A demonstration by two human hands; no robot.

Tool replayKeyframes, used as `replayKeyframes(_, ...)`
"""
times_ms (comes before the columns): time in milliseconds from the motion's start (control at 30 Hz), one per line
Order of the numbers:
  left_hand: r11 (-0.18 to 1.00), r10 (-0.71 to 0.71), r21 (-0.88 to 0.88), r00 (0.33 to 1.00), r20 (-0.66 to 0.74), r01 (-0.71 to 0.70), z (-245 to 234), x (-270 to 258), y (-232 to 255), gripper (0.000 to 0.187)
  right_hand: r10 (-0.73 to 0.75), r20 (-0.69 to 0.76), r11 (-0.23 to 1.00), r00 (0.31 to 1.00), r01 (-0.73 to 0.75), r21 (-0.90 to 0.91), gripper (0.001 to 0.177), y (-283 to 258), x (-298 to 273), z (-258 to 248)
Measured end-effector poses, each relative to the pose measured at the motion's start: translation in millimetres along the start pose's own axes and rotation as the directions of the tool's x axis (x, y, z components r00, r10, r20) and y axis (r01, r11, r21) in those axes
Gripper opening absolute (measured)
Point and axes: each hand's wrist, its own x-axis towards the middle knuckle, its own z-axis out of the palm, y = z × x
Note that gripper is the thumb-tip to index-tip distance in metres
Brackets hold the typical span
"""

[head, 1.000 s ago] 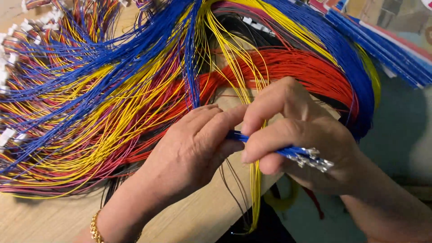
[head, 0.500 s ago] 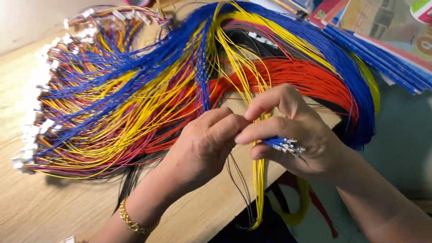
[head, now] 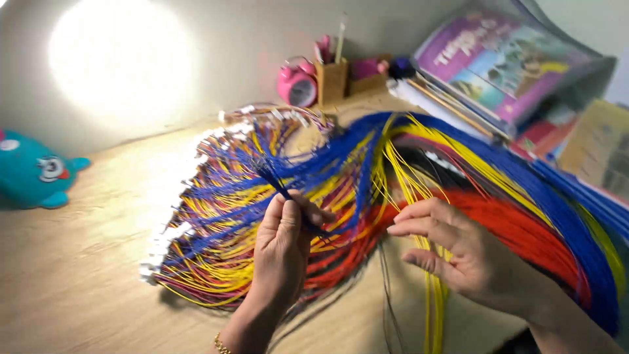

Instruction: Manually assembling a complex wire harness by inserting individual colored wires into plastic connectors at a desk.

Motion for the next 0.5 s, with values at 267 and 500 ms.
replayKeyframes(267,0.993,-0.032,-0.117,0.962,-0.271,0.0,-28.8,54.5,2.7,0.015,-0.013,-0.098,1.0,0.995,0.014,0.002,0.014,45.0,132.9,-25.7)
replayKeyframes(500,0.999,-0.028,-0.037,0.926,-0.377,0.015,-35.4,75.7,-1.8,0.02,0.302,-0.171,0.949,0.938,-0.279,0.148,0.015,129.2,210.3,5.2)
